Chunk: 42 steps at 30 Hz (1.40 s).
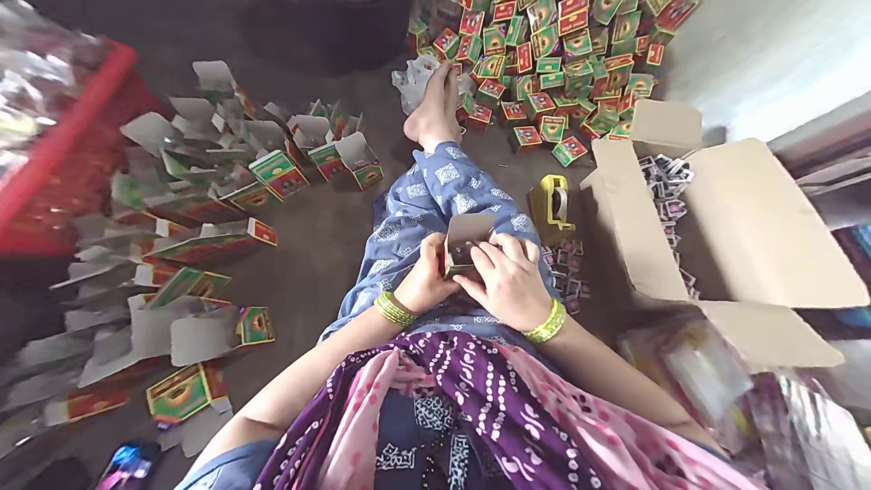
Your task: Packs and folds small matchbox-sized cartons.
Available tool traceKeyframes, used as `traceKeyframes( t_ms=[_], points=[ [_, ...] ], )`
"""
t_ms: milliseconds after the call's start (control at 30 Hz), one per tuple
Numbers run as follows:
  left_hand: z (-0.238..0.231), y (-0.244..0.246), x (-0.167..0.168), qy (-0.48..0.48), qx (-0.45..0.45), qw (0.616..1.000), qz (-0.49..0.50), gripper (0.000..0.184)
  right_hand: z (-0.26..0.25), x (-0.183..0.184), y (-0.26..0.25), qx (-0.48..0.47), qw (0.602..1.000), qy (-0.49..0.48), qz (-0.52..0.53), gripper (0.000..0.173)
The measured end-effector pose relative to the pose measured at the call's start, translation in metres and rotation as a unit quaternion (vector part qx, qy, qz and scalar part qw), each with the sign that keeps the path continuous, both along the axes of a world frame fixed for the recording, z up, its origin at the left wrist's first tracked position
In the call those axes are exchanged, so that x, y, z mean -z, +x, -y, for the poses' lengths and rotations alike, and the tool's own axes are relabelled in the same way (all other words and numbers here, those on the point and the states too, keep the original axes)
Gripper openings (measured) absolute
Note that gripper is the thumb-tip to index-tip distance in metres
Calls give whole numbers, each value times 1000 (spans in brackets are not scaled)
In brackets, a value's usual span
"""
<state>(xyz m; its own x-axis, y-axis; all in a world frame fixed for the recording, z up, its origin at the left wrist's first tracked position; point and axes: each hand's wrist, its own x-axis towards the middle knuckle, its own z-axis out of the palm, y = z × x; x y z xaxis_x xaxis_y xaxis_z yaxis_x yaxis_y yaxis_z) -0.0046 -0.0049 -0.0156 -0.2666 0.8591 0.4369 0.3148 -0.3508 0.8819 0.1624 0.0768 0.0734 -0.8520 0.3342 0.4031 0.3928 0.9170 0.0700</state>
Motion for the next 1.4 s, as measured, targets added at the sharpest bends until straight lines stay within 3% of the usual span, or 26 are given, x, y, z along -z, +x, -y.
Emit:
traceKeyframes(
  t_ms=[133,267,333,400,467,600,633,700,867,933,1033,1100,1200,1300,1400],
  points=[
    [6,2,3,-1,-22,999,-40,93,1,-1,1,3,997,-64,38,59],
    [8,0,-5,-18,6,998,-63,71,-6,-5,-4,-4,991,-110,79,70],
    [7,-2,-3,9,16,997,-70,61,-13,-7,-2,-15,989,-143,32,64],
    [6,-4,-4,34,19,998,-52,55,-24,-3,4,-42,964,-234,-116,41],
    [5,-4,-3,52,25,998,-7,55,-34,1,9,-34,884,-385,-261,29],
    [8,1,-6,59,54,995,53,58,-46,3,9,11,661,-677,-324,26],
    [8,1,-6,56,60,995,59,58,-47,5,8,12,623,-717,-311,23],
    [9,2,-5,52,73,993,71,59,-48,11,6,-3,593,-760,-266,24],
    [9,-1,-3,32,118,992,35,58,-45,3,4,29,602,-782,-157,43],
    [8,0,-4,20,123,992,14,58,-44,1,3,44,624,-768,-137,40],
    [3,-1,-2,14,116,991,60,69,-46,9,6,-37,707,-678,-200,38],
    [1,-1,-1,19,116,987,111,82,-51,13,11,-132,760,-591,-237,24],
    [0,-2,0,16,129,980,148,92,-54,10,17,-224,820,-486,-205,19],
    [-1,-2,2,2,136,981,140,96,-50,7,17,-229,873,-395,-170,14],
    [0,-2,1,-17,129,983,129,100,-47,3,16,-216,899,-351,-147,21]
  ],
)
